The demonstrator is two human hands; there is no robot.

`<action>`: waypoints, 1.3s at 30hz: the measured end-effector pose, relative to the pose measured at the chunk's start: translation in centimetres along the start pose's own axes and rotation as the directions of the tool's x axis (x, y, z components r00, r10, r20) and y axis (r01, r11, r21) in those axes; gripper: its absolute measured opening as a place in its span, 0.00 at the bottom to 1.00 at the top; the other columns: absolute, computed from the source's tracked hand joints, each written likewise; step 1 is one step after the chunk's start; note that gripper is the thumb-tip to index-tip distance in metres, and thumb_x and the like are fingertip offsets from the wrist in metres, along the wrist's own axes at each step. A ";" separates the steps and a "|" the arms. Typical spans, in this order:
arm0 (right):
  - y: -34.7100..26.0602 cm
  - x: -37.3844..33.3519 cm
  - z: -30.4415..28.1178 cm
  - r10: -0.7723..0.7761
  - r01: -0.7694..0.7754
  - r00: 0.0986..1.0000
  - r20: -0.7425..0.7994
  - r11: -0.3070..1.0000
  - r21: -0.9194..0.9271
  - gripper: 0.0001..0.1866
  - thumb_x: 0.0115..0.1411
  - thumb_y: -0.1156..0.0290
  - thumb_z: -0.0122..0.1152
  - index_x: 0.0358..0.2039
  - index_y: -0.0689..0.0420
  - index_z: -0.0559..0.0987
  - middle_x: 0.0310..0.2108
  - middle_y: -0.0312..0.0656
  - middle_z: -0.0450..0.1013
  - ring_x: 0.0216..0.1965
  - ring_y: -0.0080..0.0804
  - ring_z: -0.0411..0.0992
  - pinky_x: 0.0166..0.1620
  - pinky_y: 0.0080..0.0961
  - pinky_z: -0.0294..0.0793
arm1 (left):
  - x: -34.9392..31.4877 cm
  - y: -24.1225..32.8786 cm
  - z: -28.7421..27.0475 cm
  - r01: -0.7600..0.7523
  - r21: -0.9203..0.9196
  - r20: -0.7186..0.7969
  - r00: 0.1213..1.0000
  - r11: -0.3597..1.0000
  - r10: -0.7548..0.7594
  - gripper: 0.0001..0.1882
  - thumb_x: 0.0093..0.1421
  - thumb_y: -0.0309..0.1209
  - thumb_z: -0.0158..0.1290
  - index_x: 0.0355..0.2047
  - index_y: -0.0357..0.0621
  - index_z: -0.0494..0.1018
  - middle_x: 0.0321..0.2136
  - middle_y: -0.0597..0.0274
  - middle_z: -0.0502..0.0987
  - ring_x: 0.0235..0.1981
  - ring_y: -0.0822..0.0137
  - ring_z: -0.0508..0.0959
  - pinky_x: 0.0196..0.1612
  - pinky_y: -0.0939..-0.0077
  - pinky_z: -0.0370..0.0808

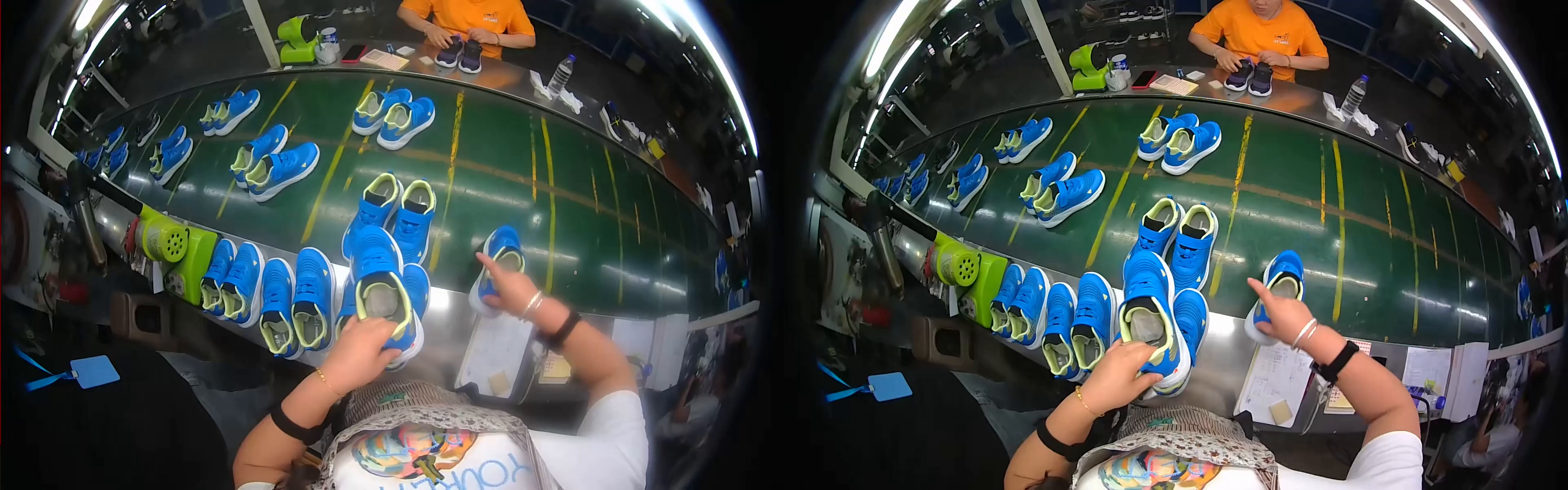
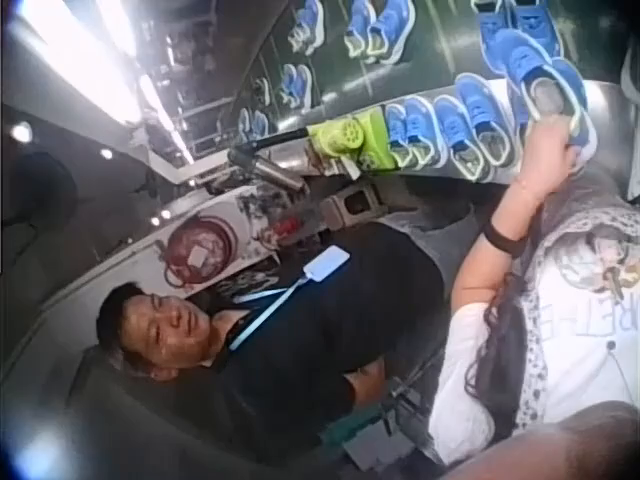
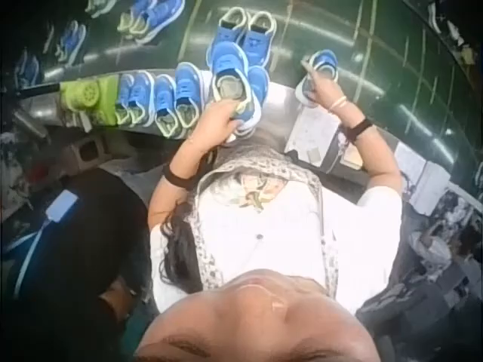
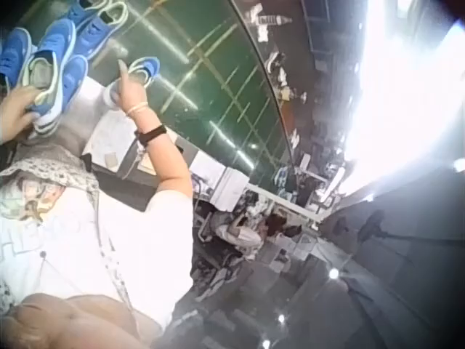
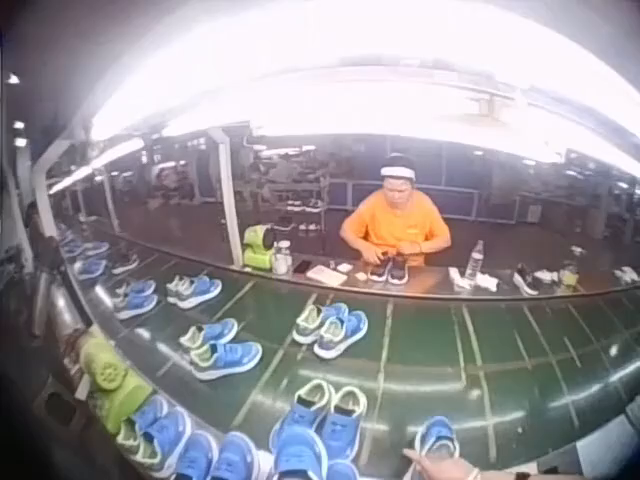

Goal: Inspect and sort blue and yellow sneakers on an assembly line and place them on a rack.

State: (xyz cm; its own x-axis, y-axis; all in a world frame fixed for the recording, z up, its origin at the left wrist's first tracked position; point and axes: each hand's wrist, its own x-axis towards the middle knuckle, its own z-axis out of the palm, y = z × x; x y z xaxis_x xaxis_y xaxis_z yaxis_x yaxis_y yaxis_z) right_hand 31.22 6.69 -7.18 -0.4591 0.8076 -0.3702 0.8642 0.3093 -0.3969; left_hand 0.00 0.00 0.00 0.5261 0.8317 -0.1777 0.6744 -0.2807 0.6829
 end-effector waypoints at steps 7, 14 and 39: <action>-8.7 -5.6 -3.0 -0.048 0.048 0.999 0.012 0.999 0.000 0.31 0.43 0.55 0.62 0.48 0.50 0.67 0.19 0.41 0.71 0.22 0.39 0.72 0.23 0.33 0.69 | 8.0 4.0 3.9 -0.366 0.146 0.299 0.902 0.919 0.312 0.16 0.45 0.31 0.55 0.36 0.44 0.69 0.32 0.60 0.73 0.39 0.59 0.72 0.50 0.55 0.61; -5.8 -8.4 -0.3 0.047 -0.049 0.915 -0.402 0.999 0.006 0.16 0.40 0.54 0.64 0.21 0.51 0.73 0.13 0.36 0.66 0.18 0.34 0.69 0.21 0.29 0.65 | 21.5 -6.2 3.6 0.257 0.260 -0.290 0.940 0.931 -0.178 0.38 0.41 0.48 0.60 0.51 0.51 0.61 0.48 0.47 0.63 0.53 0.50 0.61 0.56 0.48 0.52; -10.6 -1.1 4.5 0.229 0.159 0.937 -0.265 0.396 0.904 0.37 0.54 0.58 0.54 0.59 0.56 0.50 0.55 0.55 0.53 0.57 0.49 0.55 0.55 0.34 0.58 | 6.1 -5.3 -6.9 -0.872 0.488 0.672 0.406 0.042 0.620 0.09 0.47 0.34 0.47 0.29 0.65 0.62 0.49 0.81 0.64 0.55 0.75 0.59 0.61 0.45 0.44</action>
State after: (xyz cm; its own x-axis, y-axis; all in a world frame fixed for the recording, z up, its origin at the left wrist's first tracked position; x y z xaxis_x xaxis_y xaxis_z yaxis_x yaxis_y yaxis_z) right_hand 21.62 0.26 -6.27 -0.1773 0.9604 -0.2150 0.0831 -0.2030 -0.9756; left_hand -3.88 9.85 0.17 0.9794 -0.1586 -0.1247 -0.1778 -0.9706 -0.1621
